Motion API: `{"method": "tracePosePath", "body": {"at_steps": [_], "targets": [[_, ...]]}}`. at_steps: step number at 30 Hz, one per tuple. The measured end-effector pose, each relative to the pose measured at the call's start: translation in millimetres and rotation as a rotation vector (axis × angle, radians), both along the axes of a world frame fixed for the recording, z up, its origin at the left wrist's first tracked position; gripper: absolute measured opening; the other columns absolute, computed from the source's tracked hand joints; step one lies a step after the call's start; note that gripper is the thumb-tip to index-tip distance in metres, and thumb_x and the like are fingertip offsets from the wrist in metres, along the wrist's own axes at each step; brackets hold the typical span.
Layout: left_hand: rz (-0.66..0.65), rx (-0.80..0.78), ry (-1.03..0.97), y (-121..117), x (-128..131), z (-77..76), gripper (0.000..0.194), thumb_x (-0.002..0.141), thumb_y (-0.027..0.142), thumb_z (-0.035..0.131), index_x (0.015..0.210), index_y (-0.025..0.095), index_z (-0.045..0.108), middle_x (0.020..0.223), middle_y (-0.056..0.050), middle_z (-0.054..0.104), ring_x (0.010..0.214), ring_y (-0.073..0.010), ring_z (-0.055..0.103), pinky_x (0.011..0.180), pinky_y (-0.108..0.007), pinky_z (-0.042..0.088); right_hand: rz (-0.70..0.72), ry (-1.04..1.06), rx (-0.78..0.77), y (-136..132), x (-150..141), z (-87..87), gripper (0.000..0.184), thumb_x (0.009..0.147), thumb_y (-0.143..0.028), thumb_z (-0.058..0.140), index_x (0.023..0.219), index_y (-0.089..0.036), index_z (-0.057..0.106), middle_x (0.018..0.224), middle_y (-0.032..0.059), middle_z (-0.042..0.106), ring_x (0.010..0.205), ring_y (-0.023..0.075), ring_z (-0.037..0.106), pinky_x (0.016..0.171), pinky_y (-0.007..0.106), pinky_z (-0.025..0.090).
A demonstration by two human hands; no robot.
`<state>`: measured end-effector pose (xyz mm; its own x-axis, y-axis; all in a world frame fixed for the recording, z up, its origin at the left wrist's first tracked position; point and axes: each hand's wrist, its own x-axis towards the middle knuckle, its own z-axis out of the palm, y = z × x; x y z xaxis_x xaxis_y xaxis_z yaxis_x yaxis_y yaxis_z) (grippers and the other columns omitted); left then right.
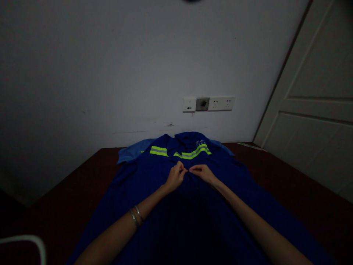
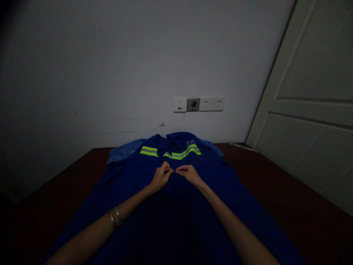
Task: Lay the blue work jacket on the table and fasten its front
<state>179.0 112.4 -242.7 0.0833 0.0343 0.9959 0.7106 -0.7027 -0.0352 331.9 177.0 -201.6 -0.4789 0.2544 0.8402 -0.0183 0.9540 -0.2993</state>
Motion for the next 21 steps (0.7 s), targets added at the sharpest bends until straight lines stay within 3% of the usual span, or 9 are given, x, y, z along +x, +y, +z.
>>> {"method": "tracePosePath", "body": {"at_steps": [9,18,21], "targets": [[-0.083,0.004,-0.029,1.2,0.1,1.0,0.009,0.076,0.018,0.048,0.074,0.019,0.039,0.067,0.003,0.058,0.064,-0.011,0.056,0.063,-0.02,0.037,-0.03,0.035,0.223,-4.9,-3.3,-2.7,0.022,0.065,-0.032,0.06,0.074,-0.013,0.065,0.073,0.0055,0.066,0.069,0.0163,0.059,0.068,0.028,0.044],[-0.134,-0.016,-0.072,-1.1,-0.3,6.9,0.009,0.078,0.02,0.047,0.086,0.018,0.046,0.062,0.004,0.058,0.06,-0.0102,0.055,0.062,-0.02,0.038,-0.18,0.046,0.449,-8.7,-5.4,-7.7,0.015,0.075,-0.026,0.052,0.078,-0.014,0.061,0.077,0.0054,0.062,0.072,0.015,0.056,0.067,0.026,0.042],[-0.045,0.039,-0.164,-9.8,-1.5,14.0,0.012,0.077,0.027,0.049,0.08,0.016,0.051,0.065,0.001,0.059,0.063,-0.0111,0.055,0.061,-0.021,0.038,-0.224,0.019,0.572,-12.2,-3.6,-8.6,0.013,0.079,-0.024,0.049,0.079,-0.016,0.058,0.079,0.0047,0.059,0.074,0.0143,0.054,0.068,0.026,0.041]]}}
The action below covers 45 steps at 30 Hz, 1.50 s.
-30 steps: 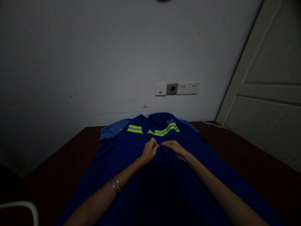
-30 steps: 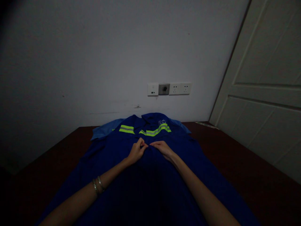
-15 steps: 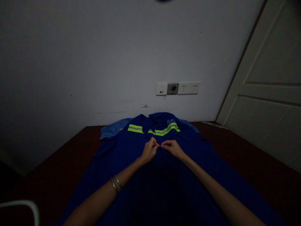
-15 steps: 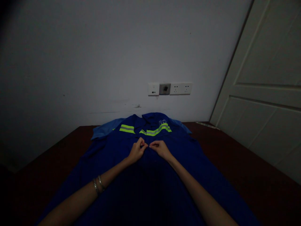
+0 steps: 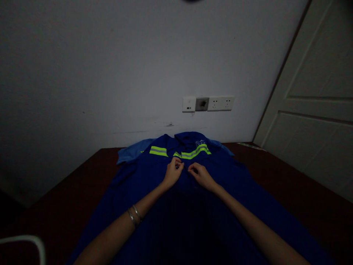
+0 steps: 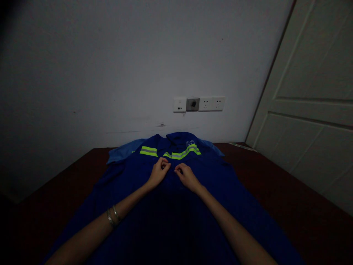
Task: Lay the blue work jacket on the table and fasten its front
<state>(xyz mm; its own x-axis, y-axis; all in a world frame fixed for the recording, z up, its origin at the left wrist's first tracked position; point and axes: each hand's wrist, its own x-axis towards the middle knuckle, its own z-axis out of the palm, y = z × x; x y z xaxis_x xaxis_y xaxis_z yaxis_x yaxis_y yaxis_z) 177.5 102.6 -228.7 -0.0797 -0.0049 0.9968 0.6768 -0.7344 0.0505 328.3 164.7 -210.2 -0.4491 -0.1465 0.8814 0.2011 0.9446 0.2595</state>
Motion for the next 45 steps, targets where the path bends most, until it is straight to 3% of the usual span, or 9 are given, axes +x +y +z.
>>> {"method": "tracePosePath", "body": {"at_steps": [2,5,9,12,17,29,36,45], "targets": [[0.117,-0.026,-0.013,-6.8,-2.7,5.8,0.024,0.076,0.035,0.05,0.066,0.014,0.055,0.061,-0.001,0.058,0.059,-0.0116,0.053,0.056,-0.021,0.036,-0.031,-0.017,0.058,-2.8,1.7,-0.7,0.013,0.081,-0.024,0.046,0.081,-0.016,0.056,0.081,0.0045,0.057,0.075,0.014,0.054,0.07,0.026,0.041],[0.19,-0.223,0.054,-14.2,-7.5,12.5,0.039,0.072,0.046,0.052,0.052,0.013,0.056,0.05,-0.001,0.055,0.05,-0.0113,0.05,0.049,-0.021,0.034,-0.089,-0.032,0.129,-7.4,4.3,-2.9,0.013,0.084,-0.023,0.042,0.084,-0.017,0.053,0.084,0.005,0.055,0.077,0.0141,0.053,0.072,0.027,0.041],[-0.006,-0.547,0.011,-16.2,-7.9,13.6,0.042,0.069,0.05,0.055,0.05,0.012,0.056,0.044,-0.001,0.055,0.042,-0.0105,0.051,0.046,-0.021,0.038,-0.176,-0.039,0.211,-13.4,5.8,-7.0,0.014,0.085,-0.023,0.039,0.088,-0.017,0.051,0.086,0.0059,0.053,0.078,0.0152,0.052,0.071,0.027,0.042],[-0.233,-0.661,-0.063,-16.2,-3.9,10.8,0.038,0.065,0.045,0.063,0.056,0.009,0.059,0.049,-0.003,0.059,0.047,-0.0109,0.056,0.052,-0.022,0.045,-0.205,-0.05,0.264,-17.0,5.4,-9.3,0.014,0.086,-0.022,0.038,0.088,-0.018,0.051,0.086,0.0065,0.053,0.078,0.0158,0.052,0.07,0.028,0.042],[-0.448,-0.727,-0.145,-14.4,-3.9,8.4,0.031,0.063,0.036,0.069,0.063,0.006,0.063,0.056,-0.006,0.064,0.053,-0.0117,0.06,0.059,-0.023,0.05,-0.235,-0.064,0.276,-19.3,5.1,-10.3,0.015,0.086,-0.021,0.036,0.089,-0.017,0.05,0.086,0.0066,0.053,0.076,0.0152,0.052,0.069,0.027,0.042],[-0.675,-0.793,-0.282,-7.7,-3.0,4.3,0.022,0.066,0.023,0.07,0.072,0.003,0.064,0.062,-0.011,0.066,0.059,-0.016,0.065,0.063,-0.023,0.053,-0.127,-0.093,0.222,-10.9,3.7,-8.6,0.013,0.085,-0.019,0.04,0.089,-0.016,0.052,0.086,0.0062,0.053,0.077,0.0144,0.053,0.072,0.027,0.043],[-0.743,-0.787,-0.345,-9.2,0.2,3.3,0.014,0.069,0.016,0.066,0.072,0.002,0.064,0.061,-0.01,0.066,0.058,-0.015,0.064,0.067,-0.024,0.054,-0.058,-0.104,0.185,-11.7,5.5,-6.4,0.014,0.083,-0.02,0.044,0.088,-0.017,0.057,0.085,0.0059,0.056,0.079,0.0146,0.054,0.072,0.027,0.043],[-0.717,-0.771,-0.383,-5.3,0.0,3.3,0.008,0.072,0.009,0.062,0.066,0.003,0.061,0.056,-0.008,0.064,0.054,-0.0139,0.063,0.066,-0.026,0.054,-0.042,-0.121,0.116,-15.1,7.2,-3.5,0.016,0.078,-0.018,0.05,0.089,-0.017,0.062,0.084,0.005,0.06,0.079,0.0144,0.055,0.071,0.027,0.042]]}}
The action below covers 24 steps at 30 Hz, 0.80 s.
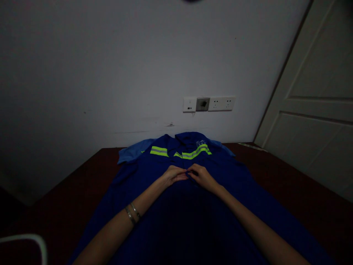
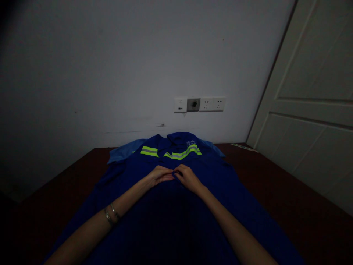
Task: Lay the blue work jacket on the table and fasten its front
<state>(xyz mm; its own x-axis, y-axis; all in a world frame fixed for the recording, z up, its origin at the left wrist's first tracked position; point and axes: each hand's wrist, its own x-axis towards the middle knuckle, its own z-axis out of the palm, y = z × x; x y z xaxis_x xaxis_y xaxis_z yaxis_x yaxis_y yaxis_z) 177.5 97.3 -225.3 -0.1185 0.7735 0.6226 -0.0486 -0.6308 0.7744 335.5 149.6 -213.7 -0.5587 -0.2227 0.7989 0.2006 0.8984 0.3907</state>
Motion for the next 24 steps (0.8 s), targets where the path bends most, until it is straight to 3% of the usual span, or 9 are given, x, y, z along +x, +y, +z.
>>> {"method": "tracePosePath", "body": {"at_steps": [16,24], "targets": [[0.01,0.02,-0.025,4.0,-0.2,-1.0,0.007,0.07,0.008,0.061,0.064,0.004,0.06,0.054,-0.008,0.063,0.053,-0.0139,0.062,0.06,-0.025,0.054,0.032,0.089,-0.104,6.7,-4.0,0.5,0.012,0.074,-0.02,0.054,0.081,-0.016,0.062,0.077,0.0049,0.062,0.07,0.0143,0.057,0.067,0.025,0.044],[0.008,0.035,-0.029,2.4,1.5,-2.9,0.008,0.072,0.007,0.058,0.064,0.005,0.058,0.054,-0.008,0.064,0.052,-0.0141,0.063,0.061,-0.024,0.054,0.068,0.084,-0.25,2.6,-2.5,2.8,0.015,0.073,-0.023,0.055,0.08,-0.015,0.065,0.078,0.0061,0.066,0.071,0.0158,0.06,0.066,0.026,0.045]]}}
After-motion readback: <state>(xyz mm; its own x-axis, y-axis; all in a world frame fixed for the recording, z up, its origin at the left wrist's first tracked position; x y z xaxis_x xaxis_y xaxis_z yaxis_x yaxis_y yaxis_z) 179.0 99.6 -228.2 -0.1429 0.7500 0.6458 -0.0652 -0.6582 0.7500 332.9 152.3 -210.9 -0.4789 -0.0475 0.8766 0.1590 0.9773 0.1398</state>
